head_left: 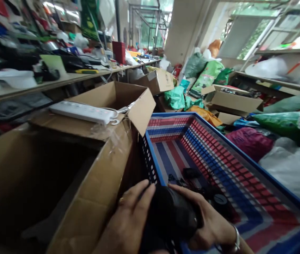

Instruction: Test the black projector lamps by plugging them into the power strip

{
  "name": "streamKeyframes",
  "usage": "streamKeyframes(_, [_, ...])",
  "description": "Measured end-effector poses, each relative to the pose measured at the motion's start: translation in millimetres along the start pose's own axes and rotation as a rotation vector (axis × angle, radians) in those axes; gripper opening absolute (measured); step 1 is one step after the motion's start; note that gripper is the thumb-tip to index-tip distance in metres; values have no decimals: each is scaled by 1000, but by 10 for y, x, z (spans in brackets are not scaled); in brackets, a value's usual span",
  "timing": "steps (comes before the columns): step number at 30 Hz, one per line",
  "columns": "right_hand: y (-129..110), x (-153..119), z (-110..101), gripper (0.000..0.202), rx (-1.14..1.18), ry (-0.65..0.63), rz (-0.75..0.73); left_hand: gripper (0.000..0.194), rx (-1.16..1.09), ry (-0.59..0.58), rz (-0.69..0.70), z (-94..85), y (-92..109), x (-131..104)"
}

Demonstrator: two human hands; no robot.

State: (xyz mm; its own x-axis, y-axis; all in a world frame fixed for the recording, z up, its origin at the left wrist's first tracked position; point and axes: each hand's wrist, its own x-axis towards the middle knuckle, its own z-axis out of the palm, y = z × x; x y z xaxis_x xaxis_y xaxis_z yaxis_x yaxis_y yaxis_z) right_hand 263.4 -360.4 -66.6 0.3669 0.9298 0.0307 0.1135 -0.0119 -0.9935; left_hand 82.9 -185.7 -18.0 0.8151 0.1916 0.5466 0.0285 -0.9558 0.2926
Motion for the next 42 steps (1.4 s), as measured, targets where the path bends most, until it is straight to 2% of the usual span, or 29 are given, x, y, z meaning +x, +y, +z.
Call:
streamKeyframes(2, [1,-5,252,87,-14,105,-64,62,-1,8,-6,-42,55,-37])
streamKeyframes(4, [37,25,469,82,-33,205,-43,55,-14,55,-32,-112,52,-111])
streamKeyframes(9, [-47,152,938,85,38,318,88,26,61,315,-30,-338,-46,-404])
streamKeyframes(13, [-176,213,1183,103,240,348,125,32,140,425,-55,-422,-49,-536])
streamKeyframes(16, [-109,250,1182,101,256,322,121,33,156,426,-89,-436,-17,-545])
streamKeyframes(18, [-19,262,1120,95,221,236,92,29,81,361,-140,-434,2,-547])
streamKeyframes(20, [55,253,1063,93,168,213,72,28,5,276,-186,-433,9,-558])
streamKeyframes(24, [67,210,1089,95,136,290,91,35,-22,155,-144,-471,-20,-593])
streamKeyframes(26, [12,196,1158,96,159,295,141,36,14,124,-109,-502,-41,-602])
streamKeyframes(29, [-97,183,1257,91,162,394,169,40,45,76,-95,-509,-60,-618])
streamKeyframes(35, [-189,252,1339,87,105,511,215,29,179,202,-122,-293,-75,-714])
streamKeyframes(37, [-207,307,1319,84,38,518,209,28,157,206,-150,-239,-97,-729])
streamKeyframes(39, [-236,343,1224,86,32,447,176,28,62,206,-195,-240,-152,-716])
streamKeyframes(42, [-241,313,911,107,83,131,87,20,-152,213,-372,-346,-295,-654])
